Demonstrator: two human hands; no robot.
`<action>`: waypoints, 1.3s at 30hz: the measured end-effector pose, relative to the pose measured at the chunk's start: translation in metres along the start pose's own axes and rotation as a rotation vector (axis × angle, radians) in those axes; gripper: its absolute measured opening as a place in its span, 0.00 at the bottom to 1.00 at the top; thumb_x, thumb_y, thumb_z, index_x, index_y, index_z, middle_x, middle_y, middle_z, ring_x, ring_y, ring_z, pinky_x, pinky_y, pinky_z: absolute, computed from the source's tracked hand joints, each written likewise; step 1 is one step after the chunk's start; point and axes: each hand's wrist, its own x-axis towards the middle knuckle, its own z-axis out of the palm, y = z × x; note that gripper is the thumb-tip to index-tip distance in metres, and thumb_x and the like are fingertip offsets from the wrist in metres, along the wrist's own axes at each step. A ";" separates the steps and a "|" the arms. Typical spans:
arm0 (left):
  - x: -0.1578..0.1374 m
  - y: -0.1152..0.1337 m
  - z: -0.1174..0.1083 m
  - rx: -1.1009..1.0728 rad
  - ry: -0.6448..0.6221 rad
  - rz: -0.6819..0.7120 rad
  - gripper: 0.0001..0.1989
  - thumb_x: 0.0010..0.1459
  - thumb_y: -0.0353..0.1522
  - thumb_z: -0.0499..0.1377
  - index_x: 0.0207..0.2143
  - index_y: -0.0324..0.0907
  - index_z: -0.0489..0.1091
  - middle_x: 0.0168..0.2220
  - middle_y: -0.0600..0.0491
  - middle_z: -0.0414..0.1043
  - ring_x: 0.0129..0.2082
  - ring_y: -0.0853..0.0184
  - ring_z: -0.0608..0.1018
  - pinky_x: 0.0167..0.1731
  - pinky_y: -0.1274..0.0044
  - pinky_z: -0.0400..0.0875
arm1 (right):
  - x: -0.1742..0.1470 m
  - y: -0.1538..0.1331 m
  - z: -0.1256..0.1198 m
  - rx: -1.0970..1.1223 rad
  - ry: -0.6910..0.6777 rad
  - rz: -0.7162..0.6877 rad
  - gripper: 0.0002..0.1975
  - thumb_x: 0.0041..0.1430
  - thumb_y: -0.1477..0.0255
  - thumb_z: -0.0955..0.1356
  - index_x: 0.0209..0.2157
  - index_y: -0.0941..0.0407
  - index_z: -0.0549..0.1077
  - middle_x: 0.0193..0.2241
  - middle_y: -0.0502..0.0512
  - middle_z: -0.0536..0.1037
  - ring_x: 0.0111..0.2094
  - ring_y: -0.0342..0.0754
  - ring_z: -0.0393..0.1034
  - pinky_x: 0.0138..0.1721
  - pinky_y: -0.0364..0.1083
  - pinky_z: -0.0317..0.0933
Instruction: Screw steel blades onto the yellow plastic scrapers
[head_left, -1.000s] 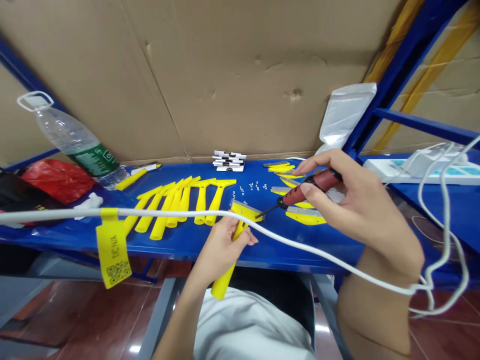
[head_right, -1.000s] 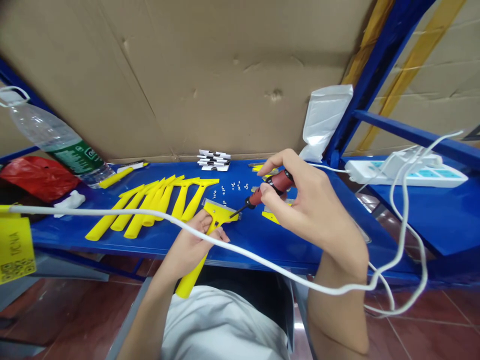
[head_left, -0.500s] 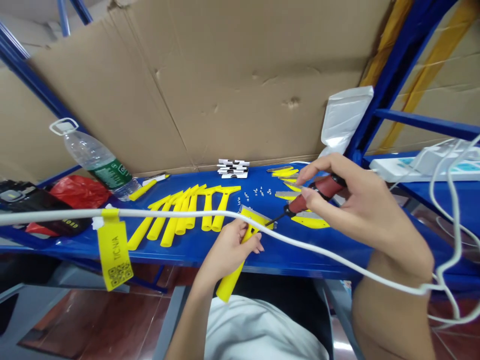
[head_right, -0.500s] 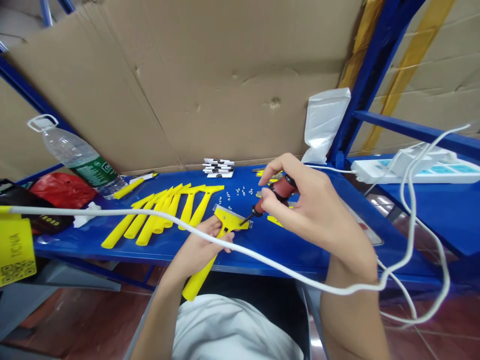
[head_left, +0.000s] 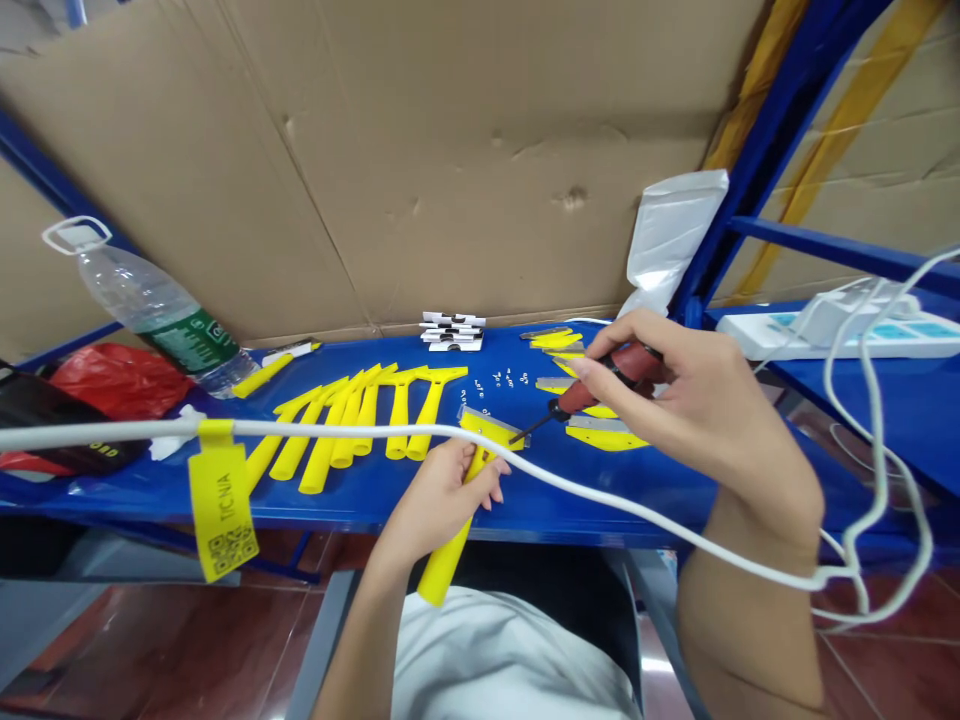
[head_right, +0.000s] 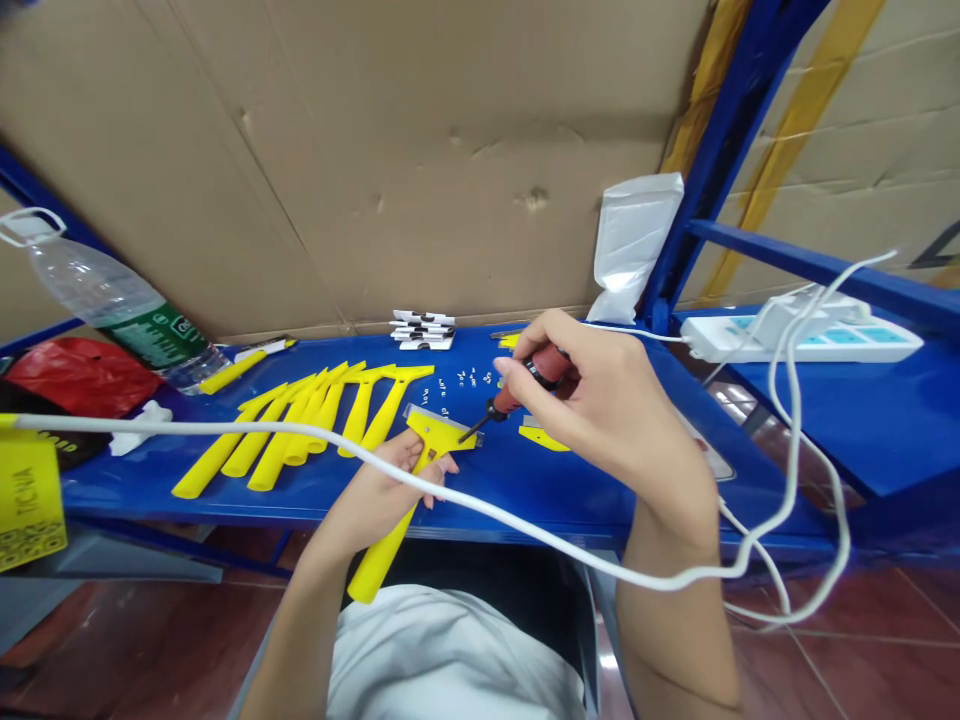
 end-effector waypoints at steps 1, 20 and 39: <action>0.000 0.000 0.000 -0.001 0.001 0.003 0.12 0.72 0.42 0.65 0.44 0.41 0.73 0.39 0.47 0.83 0.34 0.63 0.82 0.35 0.72 0.79 | 0.000 -0.001 0.000 0.003 0.001 -0.021 0.07 0.69 0.63 0.72 0.44 0.50 0.76 0.36 0.53 0.85 0.37 0.52 0.81 0.36 0.50 0.70; -0.001 0.003 0.000 0.025 0.018 0.011 0.15 0.71 0.44 0.67 0.44 0.42 0.73 0.35 0.53 0.78 0.33 0.66 0.82 0.31 0.77 0.79 | 0.001 0.004 0.006 0.036 0.052 -0.137 0.10 0.65 0.70 0.72 0.47 0.52 0.73 0.37 0.52 0.83 0.32 0.47 0.80 0.31 0.45 0.71; -0.003 0.003 -0.001 0.047 0.027 0.014 0.13 0.70 0.42 0.67 0.42 0.41 0.75 0.32 0.53 0.78 0.29 0.67 0.80 0.29 0.78 0.76 | 0.004 0.009 0.005 -0.009 0.034 -0.080 0.15 0.67 0.58 0.76 0.45 0.52 0.76 0.34 0.52 0.82 0.30 0.45 0.75 0.30 0.46 0.67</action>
